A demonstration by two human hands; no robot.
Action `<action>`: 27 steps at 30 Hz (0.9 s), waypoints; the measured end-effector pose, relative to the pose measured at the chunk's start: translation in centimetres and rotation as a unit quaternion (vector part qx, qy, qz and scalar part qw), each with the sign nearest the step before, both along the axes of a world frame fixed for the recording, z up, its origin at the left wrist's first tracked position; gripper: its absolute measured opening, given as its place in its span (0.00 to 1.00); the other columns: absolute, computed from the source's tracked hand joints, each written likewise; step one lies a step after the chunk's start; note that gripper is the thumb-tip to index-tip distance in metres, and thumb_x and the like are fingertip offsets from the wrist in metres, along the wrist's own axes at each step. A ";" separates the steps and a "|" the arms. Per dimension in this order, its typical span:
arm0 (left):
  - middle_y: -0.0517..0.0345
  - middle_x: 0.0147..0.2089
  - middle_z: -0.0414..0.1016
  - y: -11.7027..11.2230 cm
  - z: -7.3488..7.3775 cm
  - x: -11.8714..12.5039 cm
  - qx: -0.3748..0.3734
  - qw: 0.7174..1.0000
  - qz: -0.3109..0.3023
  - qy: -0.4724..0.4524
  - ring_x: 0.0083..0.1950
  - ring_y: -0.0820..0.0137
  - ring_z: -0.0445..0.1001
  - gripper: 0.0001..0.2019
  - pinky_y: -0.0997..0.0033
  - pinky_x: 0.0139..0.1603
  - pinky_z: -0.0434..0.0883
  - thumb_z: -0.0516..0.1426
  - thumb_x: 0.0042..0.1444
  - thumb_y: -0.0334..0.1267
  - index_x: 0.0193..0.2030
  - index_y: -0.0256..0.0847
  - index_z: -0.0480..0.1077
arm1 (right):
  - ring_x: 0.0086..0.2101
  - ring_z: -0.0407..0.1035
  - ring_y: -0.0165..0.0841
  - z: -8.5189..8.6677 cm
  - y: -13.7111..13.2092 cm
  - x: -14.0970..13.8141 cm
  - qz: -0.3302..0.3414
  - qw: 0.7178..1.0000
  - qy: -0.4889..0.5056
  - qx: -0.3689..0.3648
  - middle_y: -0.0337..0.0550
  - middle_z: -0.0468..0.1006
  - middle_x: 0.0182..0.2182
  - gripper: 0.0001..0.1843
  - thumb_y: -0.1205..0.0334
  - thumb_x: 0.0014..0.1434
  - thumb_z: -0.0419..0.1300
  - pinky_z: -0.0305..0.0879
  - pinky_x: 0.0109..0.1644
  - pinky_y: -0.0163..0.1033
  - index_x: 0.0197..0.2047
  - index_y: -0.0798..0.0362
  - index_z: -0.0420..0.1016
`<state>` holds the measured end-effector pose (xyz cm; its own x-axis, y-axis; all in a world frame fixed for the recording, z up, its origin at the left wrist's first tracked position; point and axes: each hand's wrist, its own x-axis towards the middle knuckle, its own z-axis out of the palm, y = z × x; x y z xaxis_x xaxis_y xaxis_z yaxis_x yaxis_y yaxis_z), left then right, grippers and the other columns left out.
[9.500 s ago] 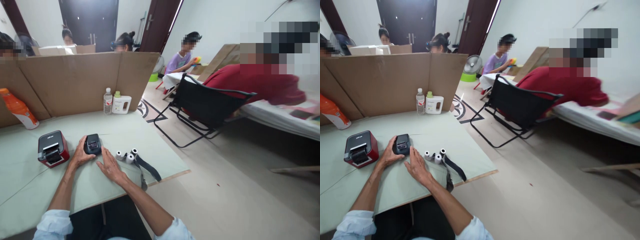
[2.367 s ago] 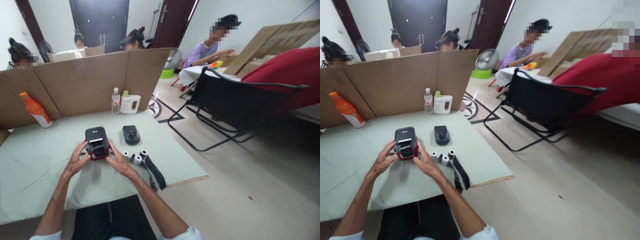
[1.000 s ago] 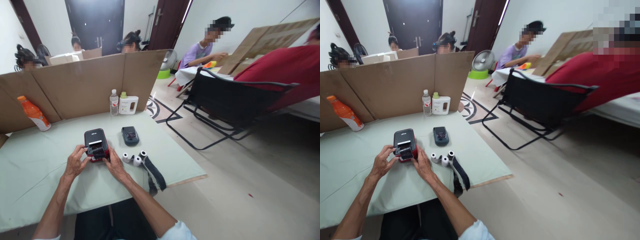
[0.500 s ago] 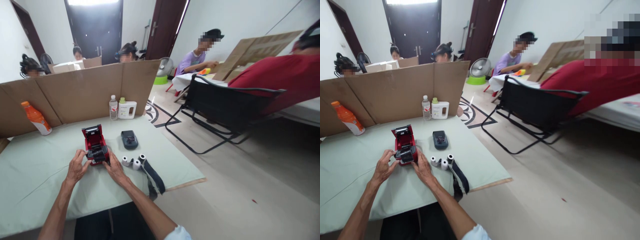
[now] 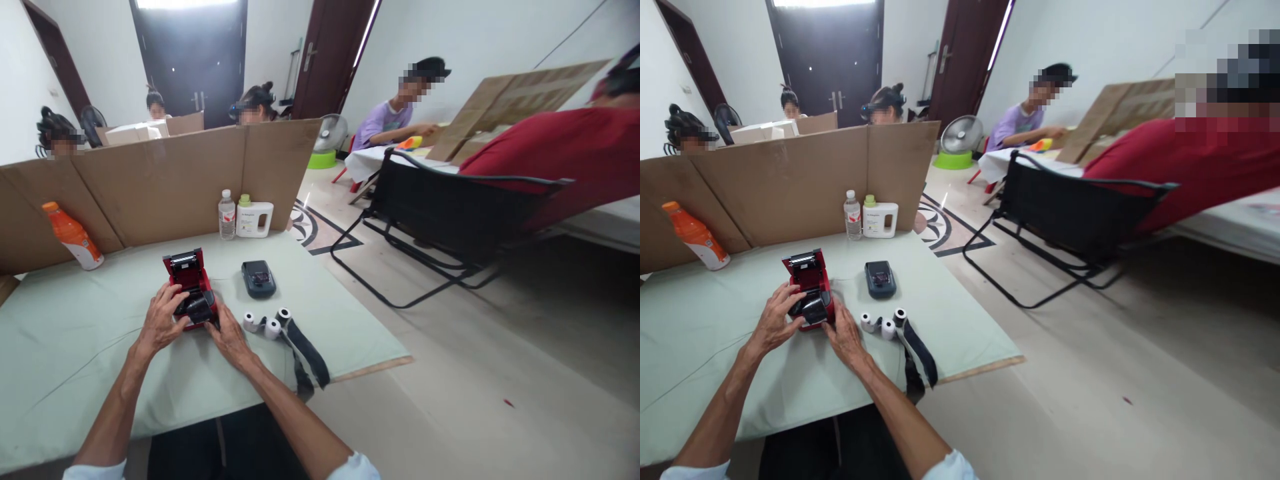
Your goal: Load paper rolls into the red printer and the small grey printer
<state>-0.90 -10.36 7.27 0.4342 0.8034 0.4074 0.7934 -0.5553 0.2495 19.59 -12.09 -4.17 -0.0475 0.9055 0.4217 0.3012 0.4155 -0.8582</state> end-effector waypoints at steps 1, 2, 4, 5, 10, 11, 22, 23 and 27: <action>0.46 0.67 0.73 0.3 -0.1 0.2 -0.002 1.000 -0.004 -0.004 0.75 0.45 0.62 0.24 0.36 0.70 0.67 0.62 0.55 0.34 0.60 0.46 0.75 | 0.67 0.65 0.48 0.0 0.0 0.0 0.001 1.000 0.000 -0.003 0.54 0.69 0.68 0.40 0.62 0.66 0.60 0.62 0.72 0.58 0.77 0.48 0.52; 0.46 0.65 0.75 0.6 -0.1 0.4 -0.002 1.000 -0.008 -0.014 0.74 0.46 0.64 0.22 0.36 0.70 0.67 0.61 0.56 0.34 0.59 0.46 0.76 | 0.67 0.65 0.48 0.0 0.0 0.0 0.002 1.000 0.000 -0.006 0.54 0.68 0.69 0.40 0.62 0.66 0.60 0.61 0.72 0.58 0.77 0.48 0.52; 0.47 0.62 0.79 1.3 0.0 0.7 -0.003 0.999 -0.023 -0.041 0.70 0.49 0.69 0.19 0.39 0.71 0.67 0.59 0.59 0.35 0.56 0.45 0.78 | 0.67 0.64 0.48 0.1 0.0 0.1 0.004 1.000 -0.001 -0.011 0.55 0.68 0.69 0.40 0.61 0.65 0.60 0.61 0.72 0.59 0.77 0.48 0.53; 0.48 0.59 0.80 1.7 0.2 0.8 -0.005 0.998 -0.029 -0.056 0.68 0.52 0.72 0.17 0.42 0.71 0.67 0.58 0.59 0.34 0.55 0.45 0.79 | 0.67 0.64 0.48 0.1 0.0 0.1 0.003 1.000 -0.001 -0.012 0.55 0.68 0.68 0.40 0.61 0.65 0.60 0.61 0.72 0.59 0.77 0.48 0.53; 0.52 0.49 0.85 4.1 1.1 1.5 -0.029 0.995 -0.036 -0.088 0.54 0.60 0.80 0.21 0.53 0.63 0.75 0.53 0.52 0.25 0.46 0.44 0.81 | 0.67 0.65 0.47 0.9 -0.2 0.2 0.005 1.000 0.001 -0.016 0.54 0.70 0.67 0.39 0.62 0.65 0.60 0.60 0.72 0.57 0.77 0.49 0.54; 0.52 0.48 0.85 4.4 1.3 1.7 -0.034 0.995 -0.032 -0.089 0.52 0.60 0.81 0.20 0.55 0.61 0.76 0.53 0.50 0.25 0.44 0.44 0.81 | 0.67 0.64 0.47 1.0 -0.2 0.2 0.006 1.000 0.002 -0.015 0.54 0.69 0.67 0.40 0.62 0.65 0.60 0.60 0.73 0.57 0.77 0.48 0.54; 0.56 0.39 0.84 5.7 6.7 4.0 -0.018 0.981 -0.025 -0.193 0.39 0.66 0.79 0.14 0.69 0.43 0.74 0.53 0.57 0.32 0.42 0.41 0.80 | 0.72 0.56 0.49 5.0 -0.9 0.6 -0.034 0.998 -0.021 0.048 0.59 0.62 0.72 0.44 0.59 0.65 0.63 0.56 0.76 0.60 0.79 0.51 0.50; 0.57 0.39 0.83 5.5 7.5 4.5 -0.016 0.980 -0.041 -0.195 0.38 0.66 0.78 0.12 0.69 0.42 0.74 0.53 0.57 0.33 0.41 0.41 0.79 | 0.71 0.57 0.48 6.4 -1.2 1.1 -0.040 0.997 -0.015 0.063 0.57 0.63 0.72 0.44 0.59 0.65 0.63 0.56 0.76 0.59 0.79 0.50 0.50; 0.52 0.40 0.80 3.9 10.5 7.8 -0.063 0.972 -0.136 -0.181 0.40 0.65 0.77 0.09 0.68 0.43 0.73 0.56 0.61 0.39 0.35 0.40 0.76 | 0.58 0.72 0.44 12.2 -1.4 4.3 -0.034 0.996 0.044 0.064 0.54 0.73 0.63 0.36 0.53 0.65 0.65 0.72 0.62 0.52 0.72 0.50 0.64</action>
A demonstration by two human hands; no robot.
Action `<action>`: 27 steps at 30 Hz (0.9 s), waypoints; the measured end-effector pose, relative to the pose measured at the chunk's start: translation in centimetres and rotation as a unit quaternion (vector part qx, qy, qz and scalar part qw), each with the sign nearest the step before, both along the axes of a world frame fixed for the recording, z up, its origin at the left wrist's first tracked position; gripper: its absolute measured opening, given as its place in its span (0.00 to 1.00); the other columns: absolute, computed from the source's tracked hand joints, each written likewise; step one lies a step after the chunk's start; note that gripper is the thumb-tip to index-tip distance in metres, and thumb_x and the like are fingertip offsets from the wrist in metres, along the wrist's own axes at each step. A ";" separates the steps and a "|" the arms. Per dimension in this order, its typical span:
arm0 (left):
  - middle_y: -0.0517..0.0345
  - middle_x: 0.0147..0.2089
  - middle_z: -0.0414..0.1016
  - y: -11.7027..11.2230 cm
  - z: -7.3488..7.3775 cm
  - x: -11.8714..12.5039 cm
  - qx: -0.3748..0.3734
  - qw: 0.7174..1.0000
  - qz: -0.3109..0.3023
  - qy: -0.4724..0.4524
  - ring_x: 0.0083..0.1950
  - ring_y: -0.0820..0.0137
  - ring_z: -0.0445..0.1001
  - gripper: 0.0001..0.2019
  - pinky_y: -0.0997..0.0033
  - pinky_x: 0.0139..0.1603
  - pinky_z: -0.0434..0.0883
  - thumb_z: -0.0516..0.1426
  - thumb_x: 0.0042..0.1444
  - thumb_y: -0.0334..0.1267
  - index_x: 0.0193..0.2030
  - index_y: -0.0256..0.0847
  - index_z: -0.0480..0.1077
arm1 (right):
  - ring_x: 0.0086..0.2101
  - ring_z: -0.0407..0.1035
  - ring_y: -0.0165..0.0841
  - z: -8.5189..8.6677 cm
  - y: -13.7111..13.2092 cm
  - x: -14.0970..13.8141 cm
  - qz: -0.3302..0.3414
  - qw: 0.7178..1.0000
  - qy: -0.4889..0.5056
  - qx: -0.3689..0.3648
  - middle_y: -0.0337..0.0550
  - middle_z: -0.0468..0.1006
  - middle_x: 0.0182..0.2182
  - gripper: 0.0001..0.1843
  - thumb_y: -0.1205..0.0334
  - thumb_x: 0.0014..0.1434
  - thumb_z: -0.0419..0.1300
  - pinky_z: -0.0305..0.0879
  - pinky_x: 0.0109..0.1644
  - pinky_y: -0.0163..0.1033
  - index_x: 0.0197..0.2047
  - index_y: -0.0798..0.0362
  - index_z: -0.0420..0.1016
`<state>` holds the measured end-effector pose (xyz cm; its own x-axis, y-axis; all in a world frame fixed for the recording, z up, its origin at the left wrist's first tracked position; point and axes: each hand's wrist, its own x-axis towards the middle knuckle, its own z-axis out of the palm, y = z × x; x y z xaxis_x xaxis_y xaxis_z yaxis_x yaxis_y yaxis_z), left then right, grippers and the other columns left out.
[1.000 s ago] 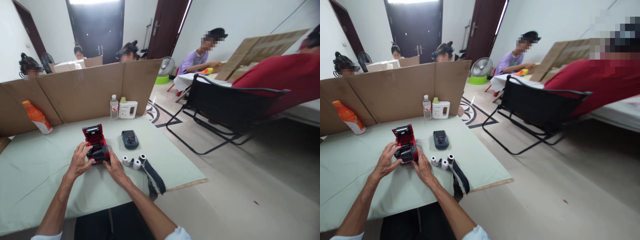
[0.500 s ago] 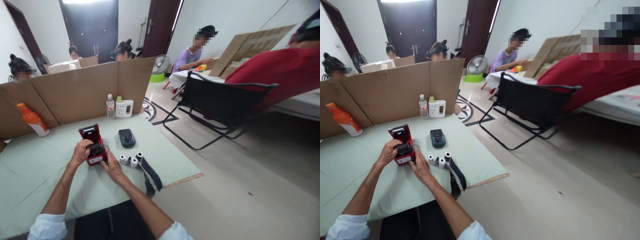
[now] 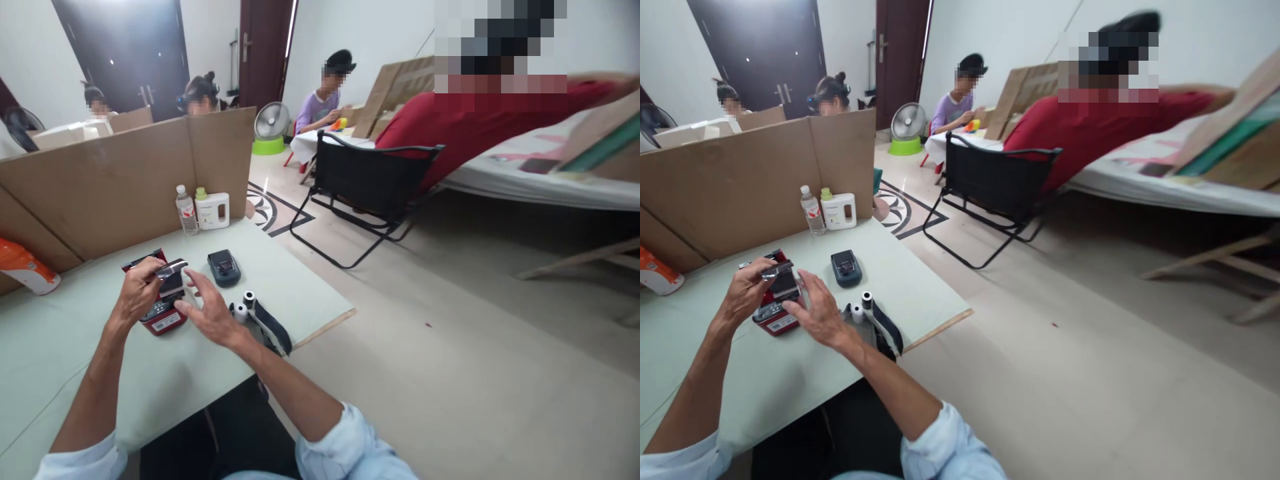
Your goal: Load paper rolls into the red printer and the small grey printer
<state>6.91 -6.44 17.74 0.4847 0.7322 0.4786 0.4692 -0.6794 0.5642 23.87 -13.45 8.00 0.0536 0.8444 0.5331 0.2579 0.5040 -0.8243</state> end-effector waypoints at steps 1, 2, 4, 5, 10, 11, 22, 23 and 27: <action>0.51 0.41 0.79 -0.4 0.5 1.0 -0.016 0.999 -0.027 0.005 0.41 0.65 0.76 0.11 0.67 0.43 0.73 0.56 0.62 0.41 0.34 0.40 0.76 | 0.51 0.74 0.42 1.1 0.2 1.0 0.014 1.000 0.014 -0.014 0.51 0.77 0.57 0.31 0.51 0.64 0.66 0.75 0.54 0.48 0.67 0.50 0.70; 0.51 0.40 0.78 -0.8 0.9 2.1 -0.032 0.998 -0.051 0.009 0.40 0.64 0.76 0.12 0.67 0.43 0.73 0.56 0.63 0.42 0.33 0.39 0.75 | 0.45 0.75 0.39 2.0 0.3 2.0 0.035 0.999 0.021 -0.033 0.47 0.80 0.49 0.25 0.50 0.63 0.66 0.76 0.49 0.44 0.59 0.51 0.77; 0.52 0.39 0.77 -1.3 1.2 4.2 -0.068 0.994 -0.087 0.009 0.39 0.65 0.74 0.15 0.68 0.41 0.73 0.56 0.64 0.45 0.32 0.39 0.74 | 0.36 0.73 0.34 3.0 0.6 3.9 0.082 0.993 0.051 -0.074 0.40 0.80 0.35 0.16 0.50 0.61 0.67 0.73 0.41 0.39 0.45 0.53 0.82; 0.53 0.37 0.76 -1.5 1.1 5.2 -0.087 0.991 -0.100 0.004 0.38 0.66 0.74 0.15 0.68 0.40 0.72 0.56 0.65 0.46 0.32 0.39 0.74 | 0.33 0.71 0.32 3.3 0.7 4.7 0.103 0.988 0.073 -0.090 0.38 0.78 0.31 0.15 0.50 0.60 0.67 0.71 0.39 0.38 0.39 0.54 0.82; 0.54 0.41 0.79 -1.2 -0.4 9.0 -0.186 0.972 -0.145 -0.002 0.39 0.66 0.76 0.12 0.69 0.39 0.73 0.58 0.62 0.44 0.44 0.38 0.77 | 0.26 0.65 0.28 3.3 -0.3 9.0 0.090 0.975 0.178 -0.102 0.34 0.72 0.22 0.17 0.49 0.56 0.69 0.65 0.31 0.34 0.25 0.54 0.77; 0.53 0.44 0.80 -1.0 -0.9 9.5 -0.207 0.966 -0.158 0.007 0.41 0.66 0.78 0.12 0.69 0.40 0.74 0.59 0.61 0.42 0.47 0.38 0.78 | 0.26 0.66 0.28 3.3 -0.7 9.8 0.073 0.973 0.193 -0.103 0.34 0.73 0.23 0.16 0.50 0.55 0.69 0.66 0.32 0.34 0.26 0.54 0.78; 0.60 0.32 0.76 2.5 -6.5 15.6 -0.184 0.966 -0.176 0.056 0.32 0.70 0.73 0.11 0.71 0.36 0.71 0.61 0.53 0.33 0.43 0.38 0.78 | 0.32 0.73 0.34 -1.2 -1.8 16.2 -0.103 0.956 0.261 -0.081 0.39 0.79 0.28 0.20 0.44 0.54 0.71 0.74 0.40 0.39 0.33 0.54 0.82; 0.60 0.33 0.77 2.7 -6.6 16.3 -0.140 0.972 -0.165 0.087 0.33 0.70 0.73 0.11 0.70 0.38 0.71 0.60 0.52 0.32 0.43 0.39 0.79 | 0.32 0.73 0.34 -1.9 -2.0 16.8 -0.124 0.952 0.268 -0.079 0.39 0.80 0.29 0.20 0.44 0.55 0.71 0.74 0.41 0.40 0.33 0.54 0.81; 0.53 0.40 0.81 3.4 -7.1 18.9 -0.038 0.965 -0.143 0.217 0.39 0.64 0.77 0.14 0.64 0.47 0.73 0.59 0.53 0.27 0.44 0.40 0.81 | 0.31 0.71 0.34 -5.0 -3.5 19.1 -0.202 0.938 0.263 -0.095 0.38 0.77 0.27 0.21 0.44 0.53 0.72 0.73 0.39 0.41 0.31 0.54 0.80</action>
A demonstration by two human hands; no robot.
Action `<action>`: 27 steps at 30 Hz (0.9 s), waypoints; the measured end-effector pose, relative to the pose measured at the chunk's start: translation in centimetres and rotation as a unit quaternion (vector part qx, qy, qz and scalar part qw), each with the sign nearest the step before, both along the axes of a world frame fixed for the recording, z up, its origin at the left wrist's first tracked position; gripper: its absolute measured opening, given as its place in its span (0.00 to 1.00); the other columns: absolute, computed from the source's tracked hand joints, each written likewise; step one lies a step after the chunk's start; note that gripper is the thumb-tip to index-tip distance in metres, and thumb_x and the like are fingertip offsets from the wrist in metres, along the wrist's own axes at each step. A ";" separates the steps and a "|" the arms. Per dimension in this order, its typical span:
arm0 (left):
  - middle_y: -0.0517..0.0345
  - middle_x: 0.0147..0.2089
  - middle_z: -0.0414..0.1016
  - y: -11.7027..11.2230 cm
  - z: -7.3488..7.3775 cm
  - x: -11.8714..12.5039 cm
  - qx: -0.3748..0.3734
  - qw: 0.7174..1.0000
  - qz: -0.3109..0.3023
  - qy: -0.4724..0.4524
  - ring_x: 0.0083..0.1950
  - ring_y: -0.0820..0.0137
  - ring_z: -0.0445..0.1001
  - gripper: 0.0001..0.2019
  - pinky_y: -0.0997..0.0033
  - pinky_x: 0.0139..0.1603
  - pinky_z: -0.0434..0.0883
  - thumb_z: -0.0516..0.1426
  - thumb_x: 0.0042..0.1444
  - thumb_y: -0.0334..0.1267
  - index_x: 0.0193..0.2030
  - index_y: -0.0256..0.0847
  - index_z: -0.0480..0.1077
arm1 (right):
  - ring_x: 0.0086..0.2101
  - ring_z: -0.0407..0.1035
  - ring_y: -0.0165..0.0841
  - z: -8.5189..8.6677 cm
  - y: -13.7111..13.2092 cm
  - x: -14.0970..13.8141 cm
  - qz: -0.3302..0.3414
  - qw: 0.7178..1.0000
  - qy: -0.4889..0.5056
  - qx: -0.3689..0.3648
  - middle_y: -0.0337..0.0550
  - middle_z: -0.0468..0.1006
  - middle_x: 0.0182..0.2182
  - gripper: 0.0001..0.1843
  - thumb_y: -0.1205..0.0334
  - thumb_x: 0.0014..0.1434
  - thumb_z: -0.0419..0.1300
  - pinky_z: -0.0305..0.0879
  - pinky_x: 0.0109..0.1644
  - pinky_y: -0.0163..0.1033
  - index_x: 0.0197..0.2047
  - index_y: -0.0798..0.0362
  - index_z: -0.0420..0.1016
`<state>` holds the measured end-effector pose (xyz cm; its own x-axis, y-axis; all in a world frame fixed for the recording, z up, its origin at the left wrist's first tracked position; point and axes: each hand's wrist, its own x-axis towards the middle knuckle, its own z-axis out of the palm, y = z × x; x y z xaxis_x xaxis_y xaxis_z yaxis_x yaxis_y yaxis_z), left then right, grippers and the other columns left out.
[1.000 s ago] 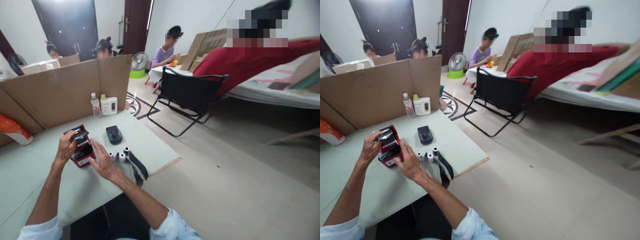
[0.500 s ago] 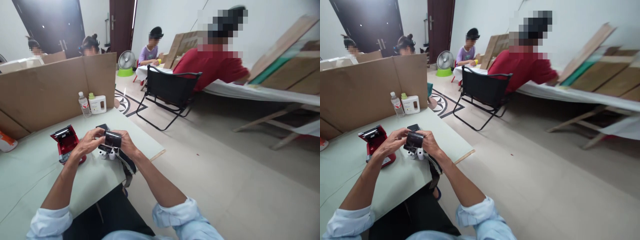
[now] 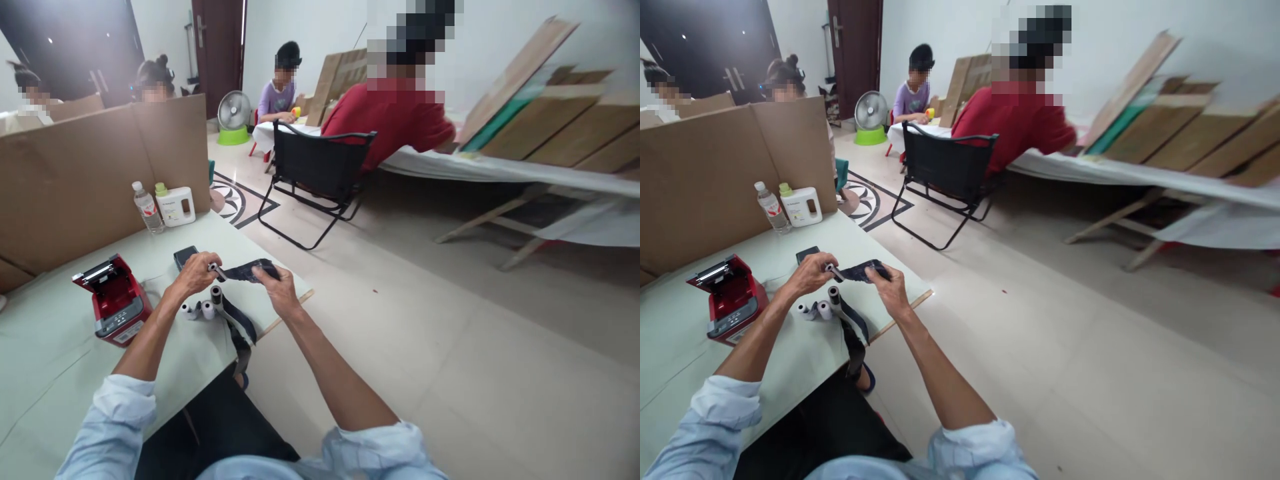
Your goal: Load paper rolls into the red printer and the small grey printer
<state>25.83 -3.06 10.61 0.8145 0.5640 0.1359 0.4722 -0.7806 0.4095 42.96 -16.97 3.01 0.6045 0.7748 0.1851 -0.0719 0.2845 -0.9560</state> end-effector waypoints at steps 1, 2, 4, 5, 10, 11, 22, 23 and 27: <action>0.51 0.41 0.81 0.1 -0.3 0.6 0.012 1.000 -0.002 0.022 0.41 0.62 0.78 0.15 0.64 0.48 0.73 0.58 0.52 0.26 0.44 0.40 0.81 | 0.30 0.70 0.33 -0.8 -0.5 0.4 -0.016 1.000 -0.009 -0.019 0.38 0.76 0.26 0.21 0.43 0.52 0.72 0.72 0.38 0.40 0.30 0.54 0.79; 0.50 0.43 0.81 0.2 -0.6 1.1 0.018 0.999 -0.004 0.038 0.43 0.61 0.78 0.17 0.64 0.49 0.73 0.57 0.52 0.25 0.44 0.41 0.82 | 0.29 0.69 0.33 -1.6 -1.1 0.7 -0.027 0.999 -0.023 -0.039 0.38 0.76 0.25 0.21 0.44 0.52 0.72 0.71 0.36 0.40 0.29 0.54 0.79; 0.50 0.43 0.82 0.3 -1.2 1.7 0.016 0.998 -0.011 0.056 0.46 0.60 0.79 0.19 0.64 0.49 0.73 0.57 0.49 0.22 0.44 0.42 0.82 | 0.28 0.68 0.34 -2.9 -2.2 1.0 -0.035 0.995 -0.065 -0.070 0.38 0.75 0.24 0.19 0.45 0.55 0.69 0.69 0.35 0.40 0.29 0.54 0.79; 0.50 0.43 0.82 0.4 -1.4 1.9 0.011 0.998 -0.015 0.062 0.46 0.59 0.79 0.20 0.65 0.49 0.73 0.56 0.48 0.21 0.43 0.42 0.83 | 0.29 0.69 0.34 -3.6 -2.7 0.9 -0.032 0.992 -0.092 -0.075 0.39 0.76 0.25 0.18 0.45 0.57 0.68 0.68 0.35 0.40 0.30 0.54 0.79; 0.50 0.44 0.84 0.3 -2.3 2.0 -0.023 0.995 -0.033 0.091 0.44 0.60 0.81 0.20 0.66 0.48 0.75 0.57 0.47 0.22 0.43 0.41 0.84 | 0.38 0.74 0.41 -5.6 -4.9 0.0 -0.014 0.972 -0.231 -0.040 0.46 0.83 0.34 0.13 0.52 0.65 0.61 0.71 0.46 0.46 0.36 0.50 0.82; 0.50 0.45 0.84 0.2 -2.3 1.9 -0.030 0.994 -0.037 0.094 0.44 0.61 0.81 0.19 0.67 0.49 0.75 0.58 0.49 0.23 0.44 0.41 0.84 | 0.39 0.74 0.41 -5.8 -5.2 -0.1 -0.012 0.968 -0.249 -0.036 0.47 0.83 0.35 0.12 0.53 0.65 0.61 0.71 0.47 0.47 0.37 0.50 0.83; 0.51 0.56 0.82 -1.7 0.7 -7.8 -0.043 0.993 0.082 0.076 0.55 0.59 0.80 0.21 0.59 0.62 0.74 0.54 0.59 0.32 0.57 0.42 0.79 | 0.49 0.76 0.45 -6.5 -7.8 -0.7 -0.025 0.936 -0.350 -0.036 0.52 0.83 0.48 0.14 0.58 0.68 0.62 0.74 0.56 0.53 0.54 0.50 0.80; 0.50 0.56 0.82 -2.1 0.6 -8.8 -0.052 0.991 0.082 0.095 0.56 0.57 0.80 0.21 0.58 0.61 0.74 0.56 0.58 0.34 0.58 0.42 0.77 | 0.50 0.76 0.45 -6.4 -8.0 -0.8 -0.027 0.935 -0.351 -0.037 0.52 0.82 0.50 0.16 0.58 0.68 0.62 0.74 0.56 0.53 0.57 0.50 0.79; 0.47 0.59 0.80 -3.8 -0.9 -10.7 -0.066 0.986 0.076 0.133 0.59 0.52 0.78 0.23 0.53 0.62 0.73 0.62 0.58 0.43 0.60 0.42 0.74 | 0.46 0.78 0.42 -6.0 -8.6 -1.2 -0.037 0.938 -0.342 -0.031 0.53 0.79 0.52 0.20 0.58 0.68 0.62 0.76 0.53 0.51 0.62 0.50 0.75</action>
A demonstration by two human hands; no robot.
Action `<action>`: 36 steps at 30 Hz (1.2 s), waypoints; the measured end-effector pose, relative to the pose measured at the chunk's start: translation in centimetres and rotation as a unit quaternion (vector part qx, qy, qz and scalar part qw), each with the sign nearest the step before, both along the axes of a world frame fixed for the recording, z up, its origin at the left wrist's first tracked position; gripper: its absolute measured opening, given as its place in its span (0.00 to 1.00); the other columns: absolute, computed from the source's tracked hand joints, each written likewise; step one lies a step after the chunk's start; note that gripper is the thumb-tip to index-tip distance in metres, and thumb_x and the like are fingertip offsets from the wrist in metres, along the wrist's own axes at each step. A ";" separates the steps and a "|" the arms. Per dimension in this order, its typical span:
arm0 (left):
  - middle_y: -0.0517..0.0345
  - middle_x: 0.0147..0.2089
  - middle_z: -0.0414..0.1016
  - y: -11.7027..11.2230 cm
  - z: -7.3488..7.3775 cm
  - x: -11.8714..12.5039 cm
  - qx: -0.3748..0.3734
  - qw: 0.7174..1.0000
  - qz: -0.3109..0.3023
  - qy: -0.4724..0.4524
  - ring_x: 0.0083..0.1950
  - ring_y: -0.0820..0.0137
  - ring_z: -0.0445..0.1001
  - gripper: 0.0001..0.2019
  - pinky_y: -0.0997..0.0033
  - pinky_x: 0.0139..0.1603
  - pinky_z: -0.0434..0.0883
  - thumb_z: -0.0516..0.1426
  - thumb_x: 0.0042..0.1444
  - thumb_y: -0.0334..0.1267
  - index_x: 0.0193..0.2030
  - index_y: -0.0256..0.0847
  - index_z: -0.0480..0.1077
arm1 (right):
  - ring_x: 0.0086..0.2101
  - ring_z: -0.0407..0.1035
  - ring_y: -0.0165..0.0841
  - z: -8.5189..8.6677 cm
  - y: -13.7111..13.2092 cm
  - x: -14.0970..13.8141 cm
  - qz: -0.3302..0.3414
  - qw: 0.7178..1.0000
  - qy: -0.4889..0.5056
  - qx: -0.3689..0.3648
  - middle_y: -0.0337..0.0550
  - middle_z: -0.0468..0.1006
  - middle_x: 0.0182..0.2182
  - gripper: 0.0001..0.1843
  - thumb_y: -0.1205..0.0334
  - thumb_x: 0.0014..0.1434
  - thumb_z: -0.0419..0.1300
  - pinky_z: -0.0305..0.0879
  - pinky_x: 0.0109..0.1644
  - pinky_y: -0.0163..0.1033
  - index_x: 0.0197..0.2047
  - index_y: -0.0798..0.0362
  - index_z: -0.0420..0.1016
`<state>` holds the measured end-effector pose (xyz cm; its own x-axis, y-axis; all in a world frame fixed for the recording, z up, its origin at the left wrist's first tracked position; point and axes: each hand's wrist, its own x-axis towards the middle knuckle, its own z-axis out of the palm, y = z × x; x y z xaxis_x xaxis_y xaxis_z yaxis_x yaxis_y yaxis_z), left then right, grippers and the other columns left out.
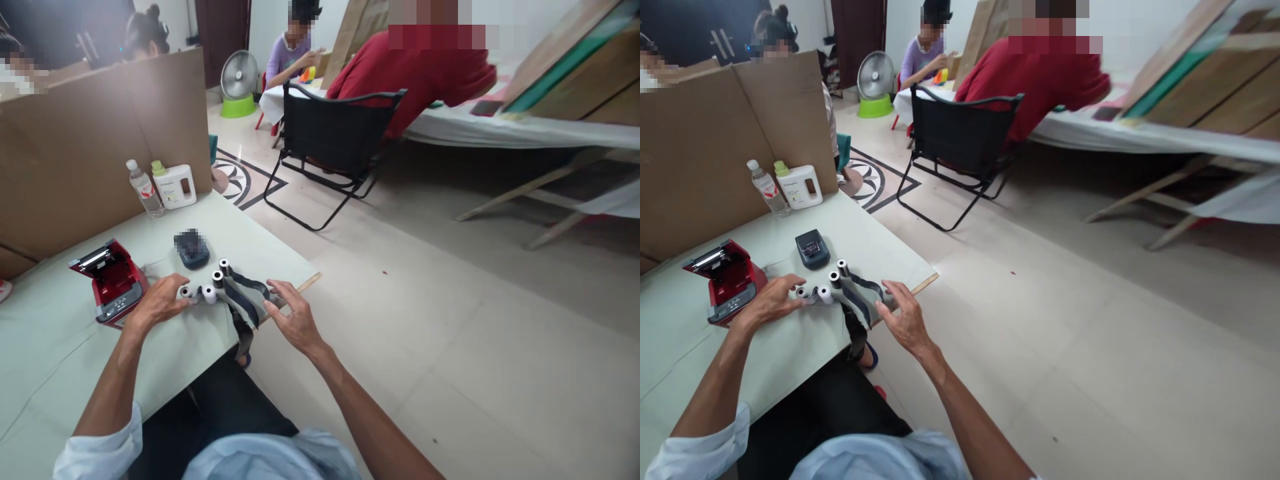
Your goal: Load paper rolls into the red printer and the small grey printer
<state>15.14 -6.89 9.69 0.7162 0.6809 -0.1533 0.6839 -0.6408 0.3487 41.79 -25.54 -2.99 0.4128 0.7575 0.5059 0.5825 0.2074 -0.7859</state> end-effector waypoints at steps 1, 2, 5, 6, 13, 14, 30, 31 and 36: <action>0.47 0.59 0.80 -0.3 -0.5 0.0 0.002 1.000 0.001 -0.002 0.60 0.52 0.78 0.22 0.53 0.62 0.73 0.62 0.59 0.43 0.59 0.42 0.74 | 0.45 0.78 0.41 0.2 -0.1 -0.1 -0.005 1.000 0.000 0.005 0.53 0.79 0.53 0.21 0.59 0.68 0.62 0.77 0.52 0.51 0.63 0.50 0.74; 0.47 0.59 0.80 -0.6 -1.0 0.1 0.005 1.000 0.001 -0.004 0.61 0.52 0.77 0.20 0.53 0.63 0.73 0.62 0.59 0.42 0.58 0.43 0.75 | 0.45 0.77 0.41 0.4 -0.2 -0.3 -0.011 1.000 -0.001 0.010 0.53 0.78 0.53 0.21 0.59 0.68 0.62 0.77 0.52 0.51 0.63 0.49 0.74; 0.46 0.57 0.81 -1.2 -2.0 0.5 0.019 1.000 0.007 -0.014 0.60 0.51 0.78 0.16 0.54 0.62 0.73 0.60 0.61 0.38 0.55 0.42 0.76 | 0.47 0.77 0.41 1.3 -0.3 -0.7 -0.021 0.999 -0.010 0.024 0.53 0.77 0.55 0.22 0.59 0.69 0.61 0.77 0.52 0.51 0.64 0.49 0.73; 0.46 0.55 0.81 -1.3 -2.3 0.5 0.026 0.999 0.010 -0.021 0.59 0.51 0.78 0.14 0.54 0.61 0.73 0.60 0.61 0.37 0.54 0.42 0.76 | 0.47 0.77 0.41 1.6 -0.3 -0.9 -0.020 0.999 -0.014 0.029 0.53 0.77 0.55 0.22 0.59 0.69 0.61 0.77 0.52 0.51 0.64 0.49 0.73; 0.47 0.54 0.83 -1.4 -3.4 -1.0 0.049 0.996 0.014 -0.076 0.56 0.52 0.80 0.15 0.54 0.59 0.74 0.61 0.60 0.36 0.53 0.42 0.77 | 0.50 0.76 0.43 1.8 0.4 -1.4 -0.036 0.999 -0.020 0.026 0.53 0.78 0.54 0.19 0.59 0.70 0.60 0.77 0.54 0.53 0.62 0.49 0.75; 0.47 0.54 0.83 -1.4 -3.6 -1.2 0.051 0.995 0.017 -0.078 0.55 0.52 0.81 0.15 0.55 0.59 0.75 0.61 0.60 0.36 0.54 0.42 0.76 | 0.49 0.76 0.43 1.6 0.6 -1.3 -0.044 0.999 -0.022 0.022 0.54 0.78 0.54 0.19 0.59 0.70 0.60 0.77 0.54 0.54 0.62 0.49 0.75; 0.45 0.53 0.78 -1.8 -3.7 1.3 0.116 0.993 0.011 -0.026 0.57 0.51 0.75 0.16 0.52 0.56 0.73 0.62 0.60 0.34 0.55 0.42 0.74 | 0.45 0.76 0.44 3.3 -0.3 -3.5 -0.034 0.980 -0.194 -0.025 0.51 0.81 0.42 0.10 0.61 0.69 0.62 0.75 0.51 0.49 0.51 0.52 0.78; 0.46 0.54 0.78 -1.7 -3.7 1.4 0.111 0.992 -0.010 -0.054 0.58 0.51 0.74 0.17 0.52 0.57 0.73 0.63 0.58 0.33 0.55 0.43 0.73 | 0.45 0.76 0.44 3.2 -0.3 -3.5 -0.034 0.977 -0.204 -0.053 0.51 0.81 0.42 0.10 0.61 0.68 0.61 0.74 0.50 0.48 0.51 0.52 0.78; 0.48 0.53 0.78 -1.8 -3.8 2.8 0.080 0.984 -0.060 -0.145 0.59 0.53 0.73 0.16 0.50 0.61 0.71 0.66 0.54 0.35 0.50 0.44 0.74 | 0.42 0.75 0.42 2.7 -0.1 -3.4 -0.018 0.967 -0.203 -0.151 0.47 0.82 0.38 0.07 0.63 0.68 0.60 0.71 0.46 0.44 0.46 0.50 0.80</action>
